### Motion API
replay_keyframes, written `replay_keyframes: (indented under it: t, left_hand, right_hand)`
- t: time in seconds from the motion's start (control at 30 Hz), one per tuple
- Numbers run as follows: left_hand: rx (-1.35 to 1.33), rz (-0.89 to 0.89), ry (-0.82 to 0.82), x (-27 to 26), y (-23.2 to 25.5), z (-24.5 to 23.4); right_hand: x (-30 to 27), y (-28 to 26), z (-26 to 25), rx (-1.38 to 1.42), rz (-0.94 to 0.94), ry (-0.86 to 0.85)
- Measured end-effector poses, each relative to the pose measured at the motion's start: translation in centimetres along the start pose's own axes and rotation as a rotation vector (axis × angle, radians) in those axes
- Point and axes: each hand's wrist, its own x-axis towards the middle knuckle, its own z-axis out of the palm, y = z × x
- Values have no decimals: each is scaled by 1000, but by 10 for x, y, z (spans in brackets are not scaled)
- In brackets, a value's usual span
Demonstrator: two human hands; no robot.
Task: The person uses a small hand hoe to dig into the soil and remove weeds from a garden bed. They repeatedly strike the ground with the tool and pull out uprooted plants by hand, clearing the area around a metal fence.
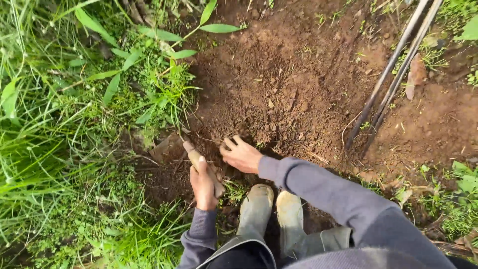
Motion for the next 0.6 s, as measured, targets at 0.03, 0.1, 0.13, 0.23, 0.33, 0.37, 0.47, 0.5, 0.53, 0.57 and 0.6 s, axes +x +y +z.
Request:
replay_keyframes:
  t: [0.03, 0.1, 0.13, 0.23, 0.33, 0.37, 0.47, 0.5, 0.53, 0.57, 0.6]
  left_hand:
    - [-9, -9, -3, -4, 7, 6]
    - [-16, -30, 2, -9, 10, 9]
    - [17, -21, 7, -7, 9, 9]
    - [66, -14, 27, -7, 9, 12]
    - [107, 9, 31, -6, 2, 15]
    - [126, 40, 33, -5, -1, 18]
    - [131, 47, 32, 2, -8, 17]
    - [134, 51, 30, 2, -3, 18]
    - [119, 25, 29, -2, -1, 17]
    - [104, -2, 29, -5, 2, 14]
    - [99, 0, 34, -6, 3, 13]
  right_hand:
    - [-7, 6, 16, -20, 38, 120]
    - [-23, 12, 32, -30, 66, 236]
    - [-34, 18, 30, -19, 106, 163]
    - [-63, 30, 21, -36, 215, 135]
    - [-85, 41, 1, -155, 313, 217]
    - [-93, 47, -7, -252, 330, 263]
    - [-81, 55, 24, 92, 327, 375]
    - [-72, 50, 52, 93, 332, 378]
    - [-63, 43, 80, 45, 326, 329]
    - [-54, 35, 107, -3, 320, 279]
    - [-56, 25, 127, -7, 314, 282]
